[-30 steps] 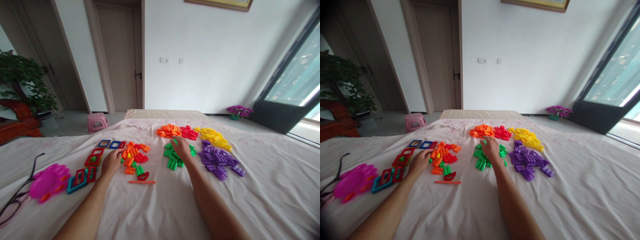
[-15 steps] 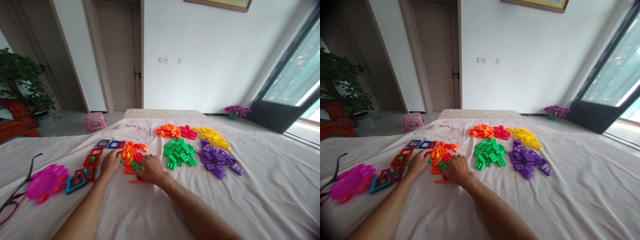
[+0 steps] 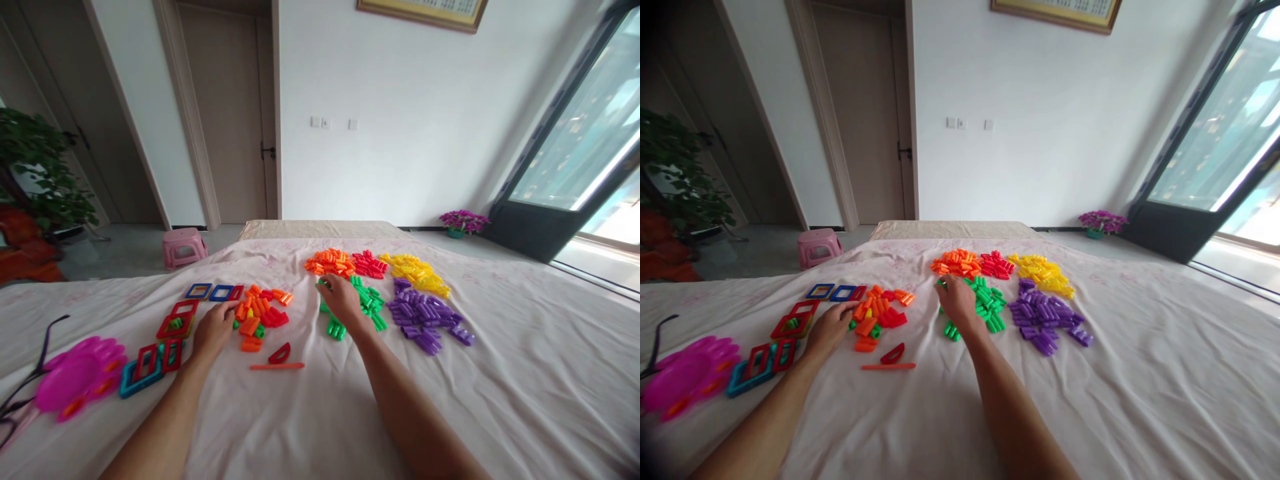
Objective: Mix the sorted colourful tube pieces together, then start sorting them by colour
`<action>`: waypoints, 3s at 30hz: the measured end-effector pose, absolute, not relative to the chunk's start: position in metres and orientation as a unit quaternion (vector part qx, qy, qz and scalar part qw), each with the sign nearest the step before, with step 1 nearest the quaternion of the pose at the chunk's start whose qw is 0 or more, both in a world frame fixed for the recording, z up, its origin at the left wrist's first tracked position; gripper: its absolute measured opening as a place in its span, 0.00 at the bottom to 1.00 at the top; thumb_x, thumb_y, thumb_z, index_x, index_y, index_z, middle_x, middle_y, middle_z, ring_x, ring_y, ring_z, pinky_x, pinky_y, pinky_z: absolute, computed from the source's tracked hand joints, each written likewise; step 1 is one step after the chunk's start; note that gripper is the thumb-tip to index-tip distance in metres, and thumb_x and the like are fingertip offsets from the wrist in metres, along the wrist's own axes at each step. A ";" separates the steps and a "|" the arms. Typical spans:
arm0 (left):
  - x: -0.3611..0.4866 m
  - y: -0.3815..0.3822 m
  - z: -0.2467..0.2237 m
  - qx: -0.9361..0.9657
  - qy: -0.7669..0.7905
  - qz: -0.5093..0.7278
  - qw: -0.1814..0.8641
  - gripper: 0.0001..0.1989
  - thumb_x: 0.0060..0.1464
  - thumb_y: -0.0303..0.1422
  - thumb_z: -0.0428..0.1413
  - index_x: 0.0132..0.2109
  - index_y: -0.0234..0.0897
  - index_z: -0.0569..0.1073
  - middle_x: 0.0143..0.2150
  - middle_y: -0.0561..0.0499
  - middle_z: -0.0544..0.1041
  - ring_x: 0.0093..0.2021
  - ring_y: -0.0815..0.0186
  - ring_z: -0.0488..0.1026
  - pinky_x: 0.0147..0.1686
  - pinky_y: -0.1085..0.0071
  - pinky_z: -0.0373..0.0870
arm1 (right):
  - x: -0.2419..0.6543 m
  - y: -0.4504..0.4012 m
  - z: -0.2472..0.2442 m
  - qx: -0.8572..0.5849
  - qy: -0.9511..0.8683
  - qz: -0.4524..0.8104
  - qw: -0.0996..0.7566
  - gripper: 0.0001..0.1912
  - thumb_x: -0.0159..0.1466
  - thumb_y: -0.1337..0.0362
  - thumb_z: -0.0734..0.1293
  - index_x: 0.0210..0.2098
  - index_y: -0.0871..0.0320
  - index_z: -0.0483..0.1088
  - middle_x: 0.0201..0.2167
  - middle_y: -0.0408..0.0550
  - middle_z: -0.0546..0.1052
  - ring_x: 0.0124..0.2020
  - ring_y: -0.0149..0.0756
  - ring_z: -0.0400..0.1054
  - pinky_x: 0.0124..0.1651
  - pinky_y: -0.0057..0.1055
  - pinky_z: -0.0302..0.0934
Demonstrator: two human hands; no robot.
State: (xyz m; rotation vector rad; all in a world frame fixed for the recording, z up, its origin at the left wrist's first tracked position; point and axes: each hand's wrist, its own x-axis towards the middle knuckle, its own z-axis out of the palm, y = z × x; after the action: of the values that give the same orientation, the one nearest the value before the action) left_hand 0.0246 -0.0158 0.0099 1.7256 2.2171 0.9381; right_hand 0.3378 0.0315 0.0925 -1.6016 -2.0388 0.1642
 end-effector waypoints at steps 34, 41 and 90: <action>0.025 -0.015 0.010 0.579 0.743 0.317 0.109 0.19 0.58 0.34 0.47 0.52 0.44 0.75 0.52 0.51 0.79 0.49 0.61 0.76 0.44 0.71 0.69 | 0.263 -0.002 0.040 -0.388 -0.895 0.085 0.204 0.14 0.65 0.61 0.66 0.50 0.51 0.71 0.43 0.47 0.78 0.48 0.39 0.67 0.54 0.33 0.56; 0.022 -0.014 0.008 0.582 0.740 0.316 0.121 0.19 0.59 0.37 0.46 0.52 0.45 0.74 0.52 0.51 0.79 0.50 0.59 0.75 0.44 0.70 0.69 | 0.286 0.009 0.045 -0.432 -0.837 0.128 0.311 0.15 0.64 0.61 0.67 0.50 0.48 0.72 0.46 0.45 0.77 0.47 0.36 0.69 0.51 0.29 0.60; 0.017 -0.010 0.000 0.575 0.746 0.311 0.128 0.19 0.59 0.38 0.45 0.52 0.46 0.74 0.52 0.51 0.79 0.50 0.59 0.75 0.45 0.70 0.69 | 0.308 0.036 0.061 -0.406 -0.875 0.163 0.206 0.13 0.56 0.65 0.72 0.41 0.56 0.73 0.39 0.45 0.75 0.36 0.32 0.69 0.36 0.25 0.57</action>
State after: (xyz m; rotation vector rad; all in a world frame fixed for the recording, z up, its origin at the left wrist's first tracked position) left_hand 0.0174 -0.0103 0.0000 1.6725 2.1698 0.9051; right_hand 0.3084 0.0360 0.0609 -1.1322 -2.4381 0.4550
